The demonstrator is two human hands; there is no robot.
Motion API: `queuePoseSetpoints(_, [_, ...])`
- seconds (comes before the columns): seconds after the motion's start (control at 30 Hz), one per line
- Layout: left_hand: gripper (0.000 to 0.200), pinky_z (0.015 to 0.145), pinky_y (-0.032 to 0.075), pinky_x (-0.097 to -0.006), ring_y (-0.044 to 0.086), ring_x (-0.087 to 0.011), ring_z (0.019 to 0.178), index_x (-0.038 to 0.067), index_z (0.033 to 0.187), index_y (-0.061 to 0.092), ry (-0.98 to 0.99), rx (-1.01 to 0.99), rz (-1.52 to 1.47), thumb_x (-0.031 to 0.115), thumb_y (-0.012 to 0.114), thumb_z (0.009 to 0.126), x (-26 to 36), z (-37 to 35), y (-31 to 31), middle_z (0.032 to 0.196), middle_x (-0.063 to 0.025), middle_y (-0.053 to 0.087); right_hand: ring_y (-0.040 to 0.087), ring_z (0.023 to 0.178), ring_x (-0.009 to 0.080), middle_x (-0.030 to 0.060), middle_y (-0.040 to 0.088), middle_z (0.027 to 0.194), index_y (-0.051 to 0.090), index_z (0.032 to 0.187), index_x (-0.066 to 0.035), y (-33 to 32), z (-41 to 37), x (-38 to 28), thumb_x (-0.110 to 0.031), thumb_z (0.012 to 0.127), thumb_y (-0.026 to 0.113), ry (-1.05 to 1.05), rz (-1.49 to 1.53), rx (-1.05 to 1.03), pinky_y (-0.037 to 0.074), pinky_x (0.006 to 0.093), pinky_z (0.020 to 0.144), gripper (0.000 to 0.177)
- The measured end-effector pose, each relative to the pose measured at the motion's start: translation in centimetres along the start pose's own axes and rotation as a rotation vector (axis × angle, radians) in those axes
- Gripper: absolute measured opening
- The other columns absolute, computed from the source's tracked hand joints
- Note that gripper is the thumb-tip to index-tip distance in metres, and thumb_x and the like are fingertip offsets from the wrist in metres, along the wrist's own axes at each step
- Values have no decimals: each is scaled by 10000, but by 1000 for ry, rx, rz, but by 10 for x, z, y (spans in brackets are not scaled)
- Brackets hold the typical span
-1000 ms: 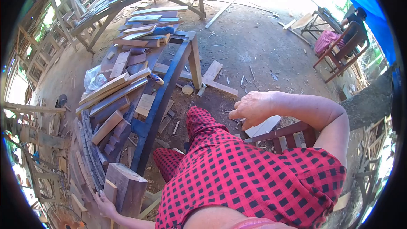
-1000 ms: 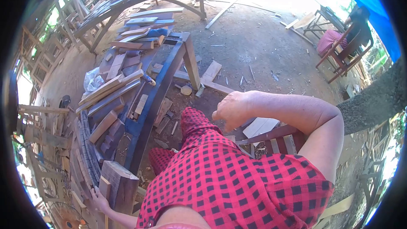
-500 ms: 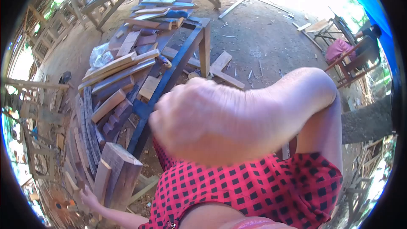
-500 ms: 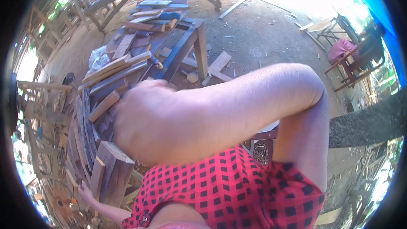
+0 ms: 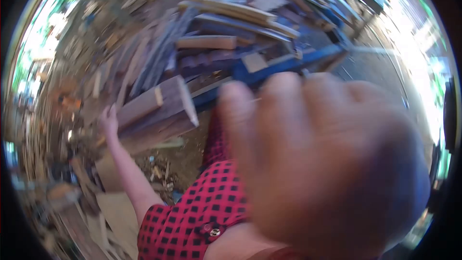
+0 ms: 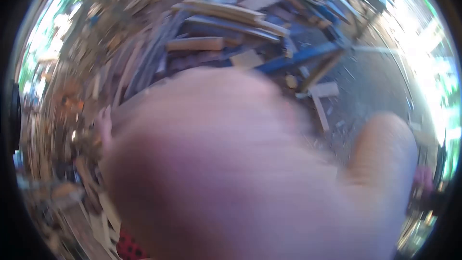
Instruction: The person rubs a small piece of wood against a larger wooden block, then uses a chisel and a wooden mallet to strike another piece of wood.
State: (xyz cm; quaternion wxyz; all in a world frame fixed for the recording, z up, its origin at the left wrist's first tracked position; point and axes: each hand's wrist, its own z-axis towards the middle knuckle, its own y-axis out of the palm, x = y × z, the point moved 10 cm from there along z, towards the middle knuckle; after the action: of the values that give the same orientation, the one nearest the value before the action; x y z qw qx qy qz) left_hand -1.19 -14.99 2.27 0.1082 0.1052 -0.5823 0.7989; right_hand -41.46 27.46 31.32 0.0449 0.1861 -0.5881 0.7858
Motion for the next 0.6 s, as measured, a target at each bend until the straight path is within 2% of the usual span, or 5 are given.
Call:
queuePoseSetpoints(0.07, [570, 957, 434, -437, 585, -338, 1115, 120, 1167, 659, -22, 75, 74, 575, 593, 830, -6, 3, -29, 1160, -158, 649, 581, 621, 202, 81, 586, 739, 654, 966, -2, -3, 47, -10, -120, 719, 676, -35, 37, 77, 450, 330, 485, 274])
queuePoseSetpoints(0.2, [578, 977, 418, -426, 579, -346, 1112, 109, 1166, 643, -165, 167, 228, 568, 609, 816, -20, -7, -76, 1199, -140, 631, 598, 812, 296, 88, 609, 926, 564, 1234, -80, 80, 90, -19, -113, 744, 697, -173, 471, -294, 479, 401, 736, 509])
queuePoseSetpoints(0.37, [486, 976, 422, -435, 529, -317, 1181, 176, 1117, 690, -199, 29, 266, 551, 538, 848, -53, -2, -33, 1205, -119, 617, 591, 978, 324, 135, 585, 1059, 535, 1223, -67, 167, 150, -67, -138, 784, 676, -369, 478, -209, 495, 445, 798, 466])
queuePoseSetpoints(0.5, [522, 1014, 278, -651, 426, -290, 1291, 214, 1191, 643, -337, -182, 195, 565, 434, 866, -29, -27, -56, 1291, -49, 549, 507, 1148, 359, 185, 493, 1274, 516, 1291, -94, 195, 198, -133, -189, 766, 709, -530, 664, -92, 445, 453, 937, 567])
queuePoseSetpoints(0.6, [523, 1041, 270, -621, 409, -297, 1294, 209, 1175, 656, -329, -97, 213, 540, 362, 897, -36, -28, -59, 1308, -82, 530, 447, 1218, 403, 218, 439, 1341, 496, 1329, -112, 222, 239, -186, -274, 756, 730, -615, 726, 6, 388, 466, 1014, 640])
